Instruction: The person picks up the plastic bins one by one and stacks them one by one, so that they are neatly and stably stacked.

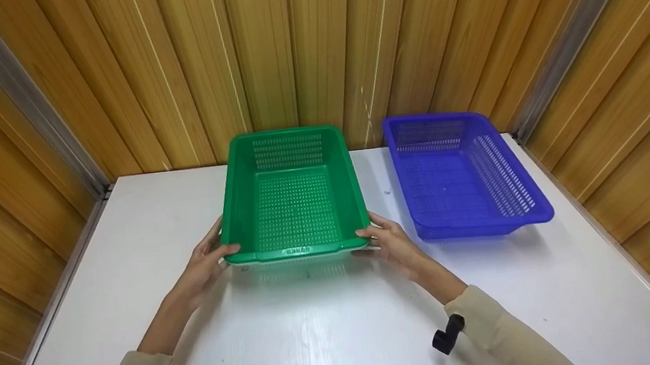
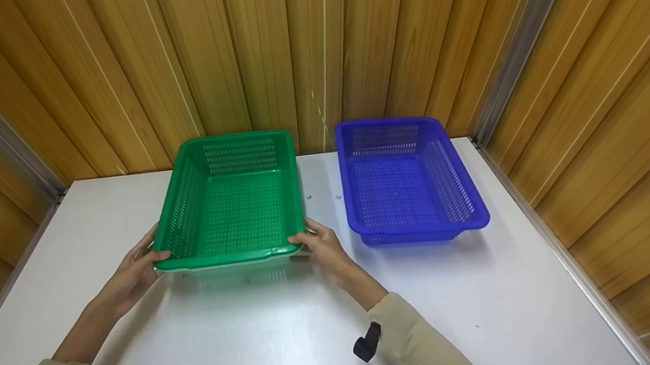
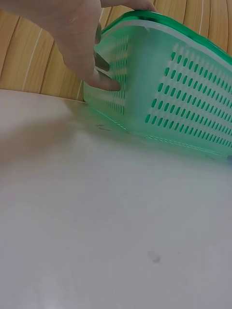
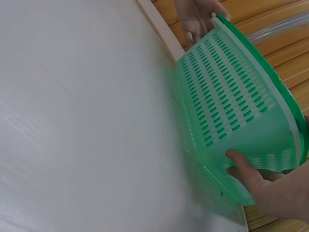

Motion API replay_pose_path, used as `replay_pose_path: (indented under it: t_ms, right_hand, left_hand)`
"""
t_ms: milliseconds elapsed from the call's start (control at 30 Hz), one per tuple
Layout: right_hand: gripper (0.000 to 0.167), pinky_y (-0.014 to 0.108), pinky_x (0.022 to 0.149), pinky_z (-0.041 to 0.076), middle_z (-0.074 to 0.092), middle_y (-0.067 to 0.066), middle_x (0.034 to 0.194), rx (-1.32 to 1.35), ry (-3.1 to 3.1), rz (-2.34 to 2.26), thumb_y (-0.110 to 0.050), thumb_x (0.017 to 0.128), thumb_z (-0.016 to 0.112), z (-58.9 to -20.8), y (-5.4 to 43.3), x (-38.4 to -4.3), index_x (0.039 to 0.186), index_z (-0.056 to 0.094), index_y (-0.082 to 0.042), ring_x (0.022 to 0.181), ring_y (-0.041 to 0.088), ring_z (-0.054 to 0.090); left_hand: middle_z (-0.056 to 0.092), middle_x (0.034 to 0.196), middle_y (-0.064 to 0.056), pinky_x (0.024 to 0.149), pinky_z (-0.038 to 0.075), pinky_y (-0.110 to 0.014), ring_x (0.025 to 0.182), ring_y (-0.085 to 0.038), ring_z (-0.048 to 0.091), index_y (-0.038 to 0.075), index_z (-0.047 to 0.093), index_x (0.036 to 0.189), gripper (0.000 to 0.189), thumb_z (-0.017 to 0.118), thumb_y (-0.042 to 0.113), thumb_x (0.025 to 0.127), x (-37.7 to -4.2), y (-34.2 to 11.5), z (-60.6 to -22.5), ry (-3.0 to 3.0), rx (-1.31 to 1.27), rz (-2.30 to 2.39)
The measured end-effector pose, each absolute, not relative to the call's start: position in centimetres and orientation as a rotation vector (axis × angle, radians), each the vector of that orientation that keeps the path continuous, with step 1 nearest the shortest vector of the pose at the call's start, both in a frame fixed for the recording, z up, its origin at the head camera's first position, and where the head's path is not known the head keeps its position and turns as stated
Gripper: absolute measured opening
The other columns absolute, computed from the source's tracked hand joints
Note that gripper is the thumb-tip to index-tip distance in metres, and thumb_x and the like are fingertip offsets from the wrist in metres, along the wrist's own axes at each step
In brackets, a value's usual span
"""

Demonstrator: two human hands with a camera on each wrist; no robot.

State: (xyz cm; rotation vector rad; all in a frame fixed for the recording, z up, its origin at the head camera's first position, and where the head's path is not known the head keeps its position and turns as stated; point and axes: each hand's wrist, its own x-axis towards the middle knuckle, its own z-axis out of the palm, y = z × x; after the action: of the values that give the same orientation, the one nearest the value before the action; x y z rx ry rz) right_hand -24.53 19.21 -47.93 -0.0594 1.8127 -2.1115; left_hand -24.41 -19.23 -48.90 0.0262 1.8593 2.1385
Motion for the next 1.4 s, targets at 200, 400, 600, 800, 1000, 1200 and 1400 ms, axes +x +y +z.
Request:
replay_pose_path:
  t_ms: [200, 400, 600, 800, 1000, 1200, 1400]
  right_hand:
    - [0.086, 0.053, 0.11, 0.049, 0.043, 0.032, 0.153, -0.076, 1.784, -2.118, -0.012, 0.097, 0.061, -47.8, 19.3, -24.7, 0.166, 0.012, -0.028, 0.111, 0.02, 0.07]
    - [0.087, 0.053, 0.113, 0.046, 0.043, 0.03, 0.155, -0.145, 1.834, -2.037, -0.015, 0.099, 0.062, -47.2, 19.9, -24.6, 0.166, 0.008, -0.026, 0.119, 0.02, 0.066]
    - [0.084, 0.052, 0.113, 0.046, 0.037, 0.025, 0.161, -0.182, 1.949, -1.906, -0.02, 0.102, 0.063, -45.9, 20.3, -24.3, 0.166, 0.008, -0.015, 0.126, 0.023, 0.063]
    - [0.075, 0.051, 0.117, 0.043, 0.035, 0.025, 0.163, -0.192, 2.04, -1.821, -0.018, 0.104, 0.059, -44.3, 21.3, -24.1, 0.164, 0.016, -0.005, 0.139, 0.033, 0.053]
    - [0.064, 0.044, 0.114, 0.047, 0.039, 0.026, 0.16, -0.247, 2.091, -1.857, -0.013, 0.104, 0.056, -42.7, 23.0, -23.9, 0.161, 0.027, -0.002, 0.142, 0.037, 0.05]
    - [0.056, 0.032, 0.105, 0.054, 0.053, 0.021, 0.152, -0.262, 2.183, -1.965, -0.016, 0.105, 0.057, -41.3, 25.7, -23.4, 0.156, 0.038, -0.003, 0.132, 0.024, 0.062]
    - [0.059, 0.03, 0.102, 0.055, 0.061, 0.012, 0.146, -0.197, 2.211, -2.076, -0.021, 0.103, 0.062, -40.6, 29.3, -23.5, 0.154, 0.04, 0.0, 0.121, 0.013, 0.068]
  left_hand:
    - [0.008, 0.173, -0.01, 0.127, 0.019, -0.057, 0.16, -0.034, 0.01, 0.028, 0.01, 0.166, 0.081, 0.06, 0.018, 0.102, -24.7, -19.5, -48.9, 1.986, 0.056, 2.03]
    - [0.017, 0.171, -0.013, 0.125, 0.019, -0.063, 0.157, -0.037, 0.021, 0.025, 0.01, 0.166, 0.084, 0.063, 0.026, 0.101, -24.5, -19.7, -48.0, 2.148, 0.102, 1.922]
    - [0.021, 0.17, -0.016, 0.126, 0.024, -0.058, 0.158, -0.038, 0.016, 0.014, 0.015, 0.165, 0.087, 0.069, 0.024, 0.098, -23.9, -19.1, -46.3, 2.483, 0.166, 1.732]
    - [0.031, 0.165, -0.021, 0.123, 0.025, -0.062, 0.155, -0.042, 0.024, 0.004, 0.031, 0.159, 0.075, 0.07, 0.014, 0.097, -23.4, -18.0, -45.2, 2.767, 0.329, 1.597]
    - [0.035, 0.163, -0.023, 0.12, 0.028, -0.066, 0.153, -0.045, 0.027, 0.005, 0.041, 0.156, 0.063, 0.066, 0.012, 0.099, -22.7, -16.2, -44.3, 2.789, 0.427, 1.616]
    - [0.044, 0.158, -0.021, 0.122, 0.023, -0.068, 0.153, -0.044, 0.029, 0.004, 0.049, 0.151, 0.058, 0.068, 0.007, 0.096, -22.3, -13.3, -43.1, 2.814, 0.548, 1.697]
    - [0.049, 0.156, -0.017, 0.121, 0.03, -0.063, 0.15, -0.039, 0.037, 0.007, 0.051, 0.15, 0.056, 0.069, 0.009, 0.097, -21.9, -9.7, -42.1, 2.694, 0.69, 1.786]
